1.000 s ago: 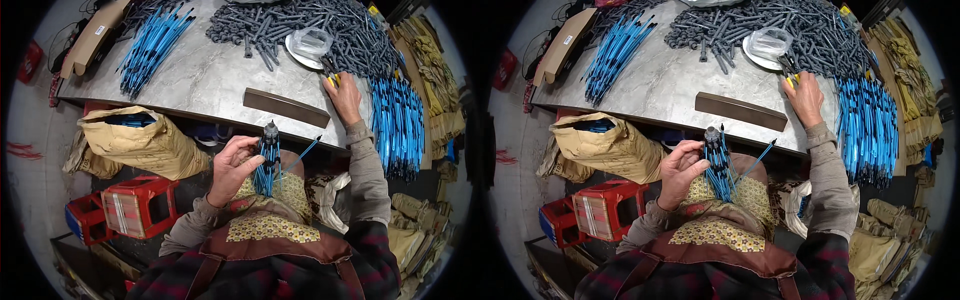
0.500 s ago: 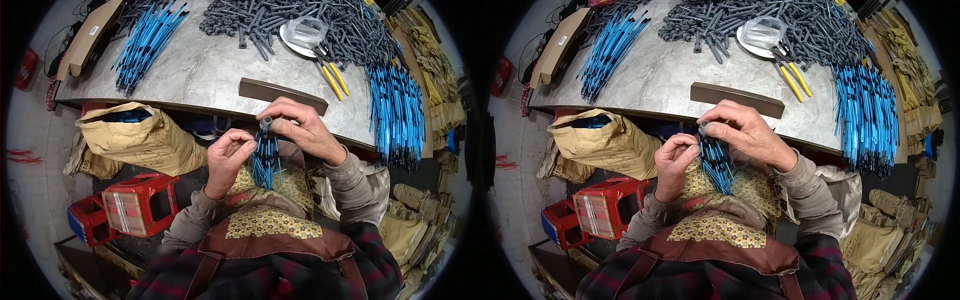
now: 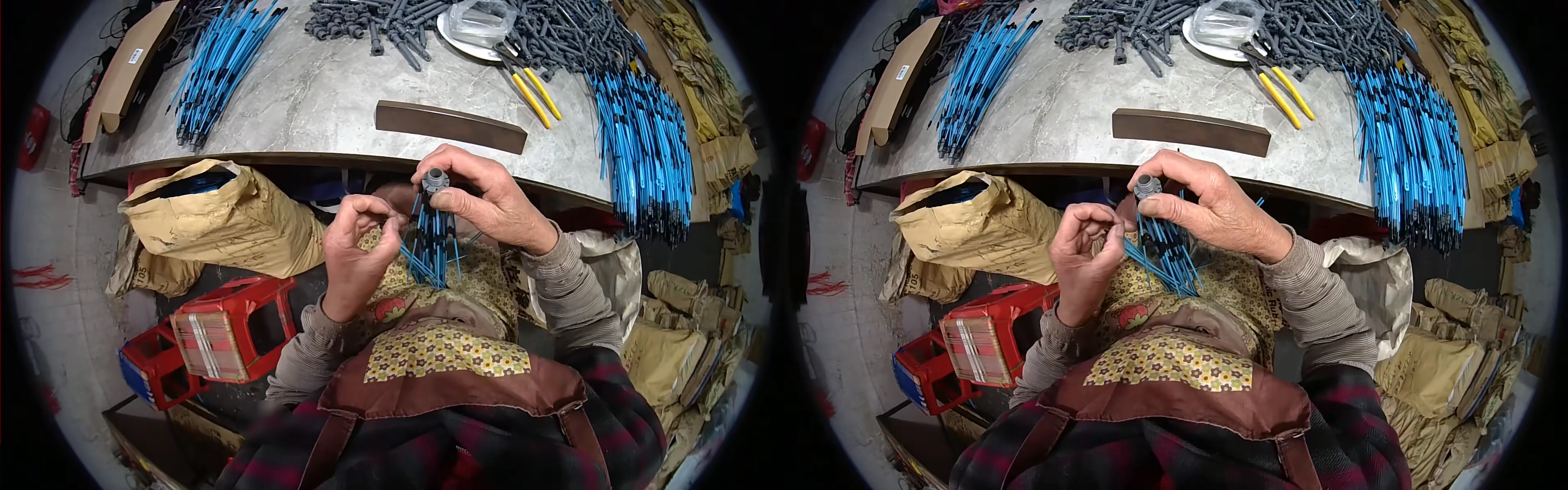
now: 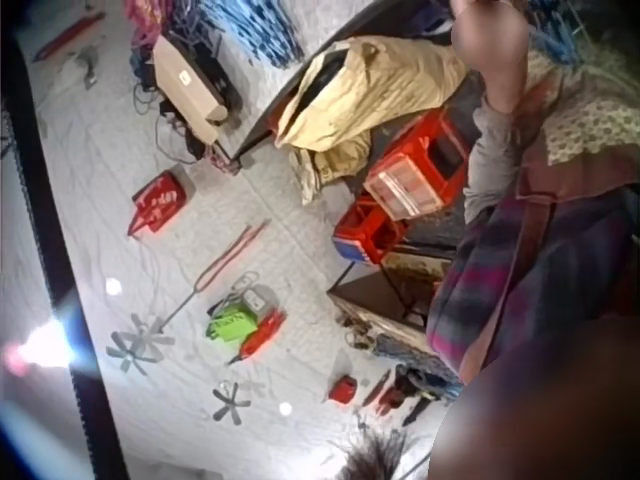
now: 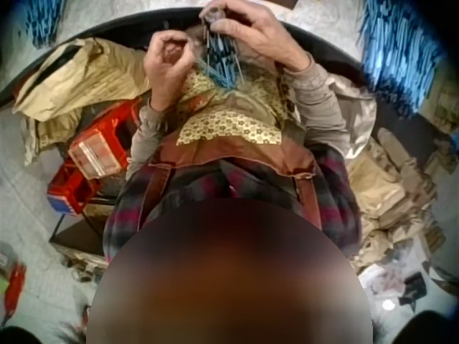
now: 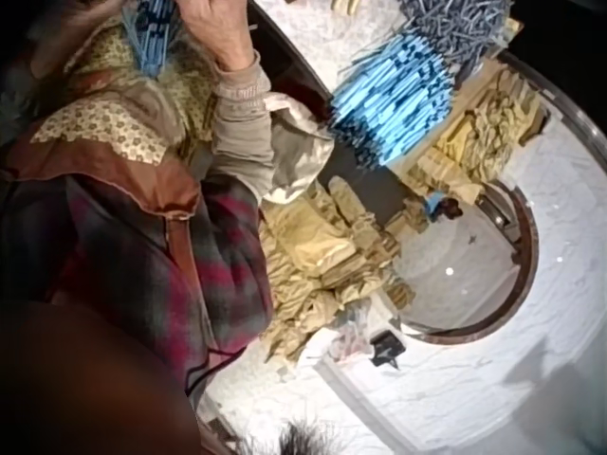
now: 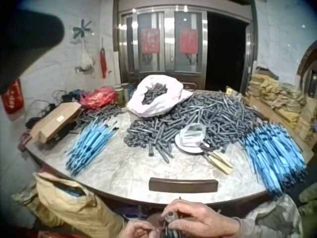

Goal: Bundling blue rods into a circular hub and trimming them with pliers at a factory workbench.

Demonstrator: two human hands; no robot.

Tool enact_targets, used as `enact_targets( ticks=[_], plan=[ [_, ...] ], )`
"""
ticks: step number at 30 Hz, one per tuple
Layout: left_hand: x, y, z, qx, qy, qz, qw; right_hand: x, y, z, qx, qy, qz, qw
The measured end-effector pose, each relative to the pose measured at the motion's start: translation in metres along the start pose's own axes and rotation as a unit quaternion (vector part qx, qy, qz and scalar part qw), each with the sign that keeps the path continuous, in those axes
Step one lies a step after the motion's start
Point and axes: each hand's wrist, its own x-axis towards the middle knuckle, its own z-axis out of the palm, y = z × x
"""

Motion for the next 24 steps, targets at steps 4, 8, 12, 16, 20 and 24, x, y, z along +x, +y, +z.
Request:
enact_targets(
  ticks=[4, 8, 12, 16, 20, 24],
  plan=[
    [-0.008, -0.01, -0.017, -0.16, -0.009, -0.025, 0.987, -0.012, 0.006, -0.006, 0.025, 0.04, 0.001, 0.999],
    [-0.026, -0.015, -0.037, -0.188, 0.014, -0.051, 0.981, -0.017, 0.008, -0.01, 0.042, 0.085, 0.018, 0.995],
    [-0.059, -0.008, -0.05, -0.162, -0.007, -0.083, 0.983, -0.018, 0.008, -0.011, 0.049, 0.107, 0.029, 0.993],
    [-0.06, 0.003, -0.035, -0.133, -0.011, -0.082, 0.988, -0.009, 0.001, -0.002, 0.031, 0.103, 0.025, 0.994],
    [-0.042, 0.008, 0.015, -0.113, 0.065, -0.03, 0.991, 0.005, -0.003, 0.017, -0.02, 0.087, 0.013, 0.996],
    [-0.046, -0.01, 0.039, -0.113, 0.104, -0.084, 0.985, 0.015, 0.003, 0.041, -0.124, 0.066, -0.114, 0.983]
  ],
)
